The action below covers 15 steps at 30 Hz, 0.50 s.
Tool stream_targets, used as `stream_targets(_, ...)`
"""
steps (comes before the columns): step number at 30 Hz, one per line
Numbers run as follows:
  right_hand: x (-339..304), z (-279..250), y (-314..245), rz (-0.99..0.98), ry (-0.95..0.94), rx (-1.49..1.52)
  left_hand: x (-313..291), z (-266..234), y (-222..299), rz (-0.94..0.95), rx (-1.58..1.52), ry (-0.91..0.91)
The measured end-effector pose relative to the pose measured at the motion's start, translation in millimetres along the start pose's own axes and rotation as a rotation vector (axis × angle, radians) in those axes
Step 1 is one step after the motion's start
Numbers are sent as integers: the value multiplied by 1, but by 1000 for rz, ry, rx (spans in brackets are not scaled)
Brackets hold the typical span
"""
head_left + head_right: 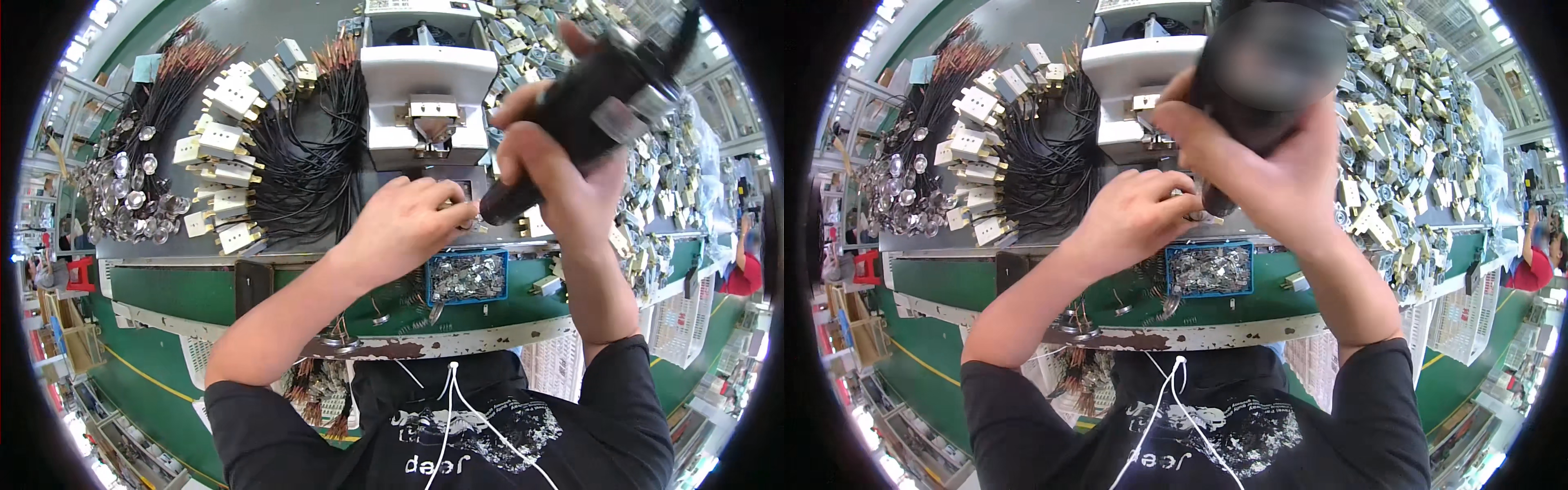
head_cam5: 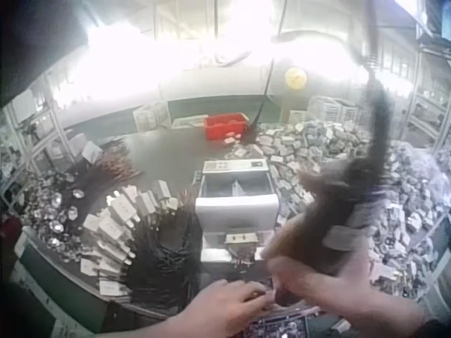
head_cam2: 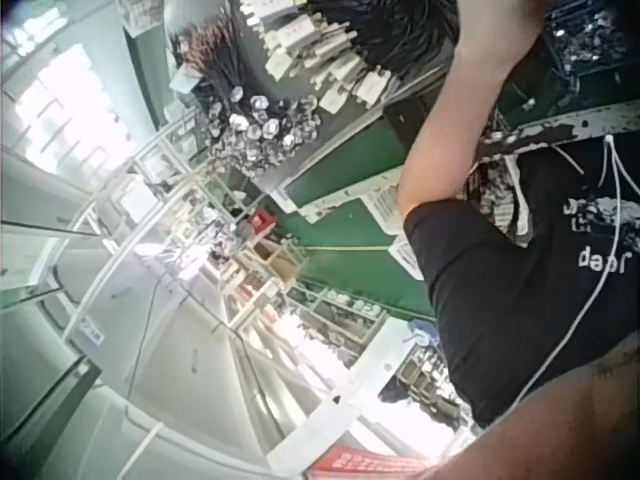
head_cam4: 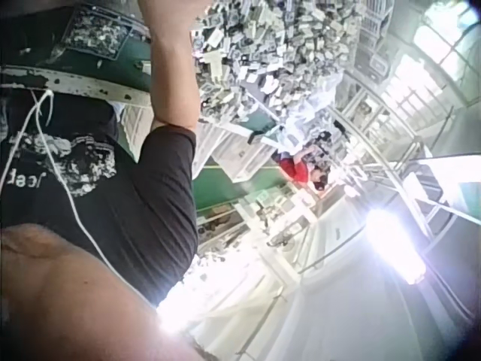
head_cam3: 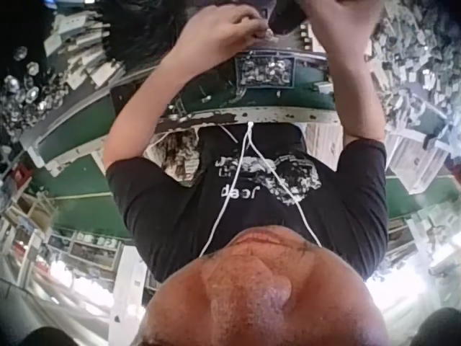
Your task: Assemble mechanical/electrical components using a handheld power tool at a manufacturing workstation.
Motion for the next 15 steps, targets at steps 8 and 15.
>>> stream_targets(8,14,-34,-23,-123,127,2,-5,-14,-6,-37,-182,-43)
stream_targets(15,7,-54,-1,-146,172,-95,-60,-126,-74,-283,-688,441)
Point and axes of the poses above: each hand's wrist, its own x-axis towards the middle knuckle, its own z-axis out of the palm, y = z × x, the point moved 10 cm from there along x, towards the middle knuckle, and after that the axes turned 15 degrees about -z, right-handed, at the moved point
